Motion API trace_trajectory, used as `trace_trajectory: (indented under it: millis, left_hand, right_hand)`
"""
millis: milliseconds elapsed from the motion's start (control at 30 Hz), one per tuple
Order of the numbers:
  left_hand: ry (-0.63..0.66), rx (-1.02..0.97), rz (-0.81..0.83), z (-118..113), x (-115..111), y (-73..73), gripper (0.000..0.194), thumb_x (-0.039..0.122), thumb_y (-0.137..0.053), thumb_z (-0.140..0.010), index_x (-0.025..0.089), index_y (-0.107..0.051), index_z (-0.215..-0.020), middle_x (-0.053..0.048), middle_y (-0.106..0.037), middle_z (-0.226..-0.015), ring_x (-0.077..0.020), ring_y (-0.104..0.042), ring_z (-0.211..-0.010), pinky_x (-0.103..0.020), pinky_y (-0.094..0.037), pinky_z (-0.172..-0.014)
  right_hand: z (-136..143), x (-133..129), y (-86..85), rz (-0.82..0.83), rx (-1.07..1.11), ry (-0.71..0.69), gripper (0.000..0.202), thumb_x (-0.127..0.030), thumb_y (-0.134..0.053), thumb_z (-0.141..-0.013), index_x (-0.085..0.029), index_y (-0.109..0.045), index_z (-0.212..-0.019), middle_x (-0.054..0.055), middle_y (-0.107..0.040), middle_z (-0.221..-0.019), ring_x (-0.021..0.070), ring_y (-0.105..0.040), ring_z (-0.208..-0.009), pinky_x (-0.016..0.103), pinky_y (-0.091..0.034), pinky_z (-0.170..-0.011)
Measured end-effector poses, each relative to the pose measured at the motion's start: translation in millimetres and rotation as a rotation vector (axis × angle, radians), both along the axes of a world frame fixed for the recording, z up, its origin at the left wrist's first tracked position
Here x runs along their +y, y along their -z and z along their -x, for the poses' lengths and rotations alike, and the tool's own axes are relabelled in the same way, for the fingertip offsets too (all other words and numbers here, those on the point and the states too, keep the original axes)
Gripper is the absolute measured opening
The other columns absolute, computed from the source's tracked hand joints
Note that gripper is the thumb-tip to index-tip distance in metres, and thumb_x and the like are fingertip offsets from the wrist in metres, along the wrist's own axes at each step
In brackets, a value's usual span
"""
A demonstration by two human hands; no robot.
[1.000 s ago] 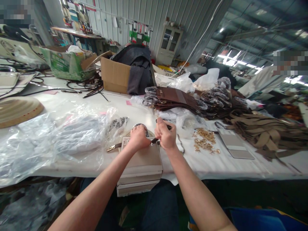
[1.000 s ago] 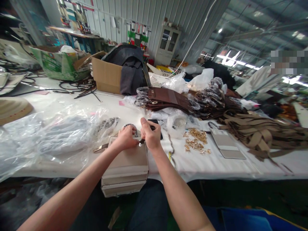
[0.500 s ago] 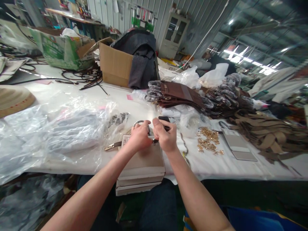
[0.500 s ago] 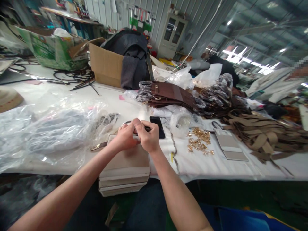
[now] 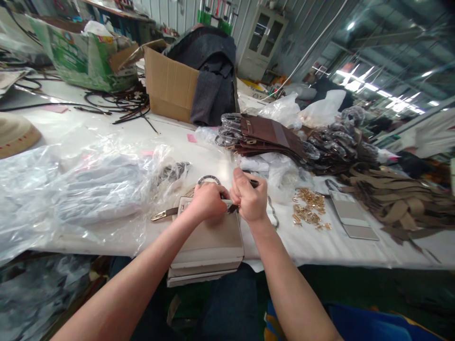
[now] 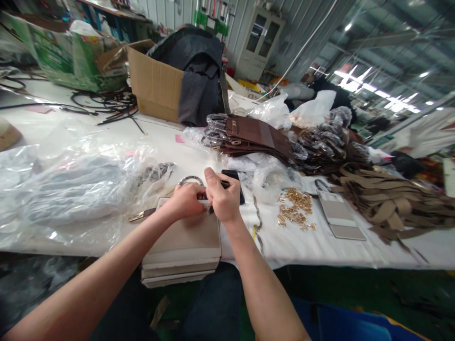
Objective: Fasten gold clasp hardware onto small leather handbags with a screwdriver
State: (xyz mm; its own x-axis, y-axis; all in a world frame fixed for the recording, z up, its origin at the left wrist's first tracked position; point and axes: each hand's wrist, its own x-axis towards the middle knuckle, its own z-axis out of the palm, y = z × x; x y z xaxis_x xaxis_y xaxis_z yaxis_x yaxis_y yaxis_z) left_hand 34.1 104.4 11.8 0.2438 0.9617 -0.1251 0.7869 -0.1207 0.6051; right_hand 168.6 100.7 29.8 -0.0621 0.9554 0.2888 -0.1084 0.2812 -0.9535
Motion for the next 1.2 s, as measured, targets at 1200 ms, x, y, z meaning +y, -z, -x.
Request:
trace_trajectory:
  millis: [1200]
  left_hand:
    - [-0.01, 0.009, -0.032, -1, -2, 6.8, 0.031, 0.027, -0.08, -0.079, 0.031, -0.088, -0.109, -0.008, -0.083, -0.117, -0.0385, -0.07, -0.125, -0.055, -0.044, -0.12]
  right_hand:
    - [1, 73, 2.5, 0.79, 0.14, -0.14, 0.067, -0.053, -0.074, -0.105, -0.027, -0.025, -0.068, -0.014, -0.022, -0.047, 0.0034, -0.01, -0.039, 0.017, -0.009, -0.033]
